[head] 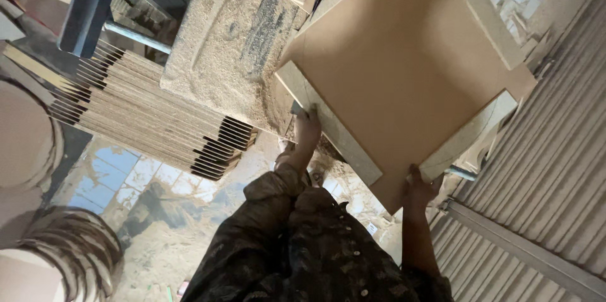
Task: The person holds a large shaped wooden furniture panel and repeatedly presses and slides its edges against a fixed abrasive block, rotating the panel to work different edges. They lift and reposition the panel on the dusty work surface and continue smoothing its edges by hand.
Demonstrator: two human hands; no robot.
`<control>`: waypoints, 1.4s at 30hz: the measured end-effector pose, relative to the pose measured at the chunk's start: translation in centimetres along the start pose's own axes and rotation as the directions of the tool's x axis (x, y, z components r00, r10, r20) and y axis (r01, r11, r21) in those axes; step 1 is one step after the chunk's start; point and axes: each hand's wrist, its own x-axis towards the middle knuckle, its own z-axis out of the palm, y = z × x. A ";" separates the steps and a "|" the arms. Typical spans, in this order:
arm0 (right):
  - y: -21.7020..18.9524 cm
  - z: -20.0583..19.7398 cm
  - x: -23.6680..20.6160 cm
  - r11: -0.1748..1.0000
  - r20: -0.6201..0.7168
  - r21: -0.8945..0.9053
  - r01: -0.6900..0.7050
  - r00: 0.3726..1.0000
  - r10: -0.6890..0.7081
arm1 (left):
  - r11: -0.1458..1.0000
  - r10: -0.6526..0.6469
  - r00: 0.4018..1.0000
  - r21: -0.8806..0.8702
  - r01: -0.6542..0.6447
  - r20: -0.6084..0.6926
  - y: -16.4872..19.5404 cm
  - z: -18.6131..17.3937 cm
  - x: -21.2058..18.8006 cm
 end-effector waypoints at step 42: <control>-1.3 0.4 2.5 0.962 -0.001 -0.117 -0.248 0.968 0.250 | 0.998 0.028 0.997 0.052 -0.032 0.069 5.7 -1.2 6.4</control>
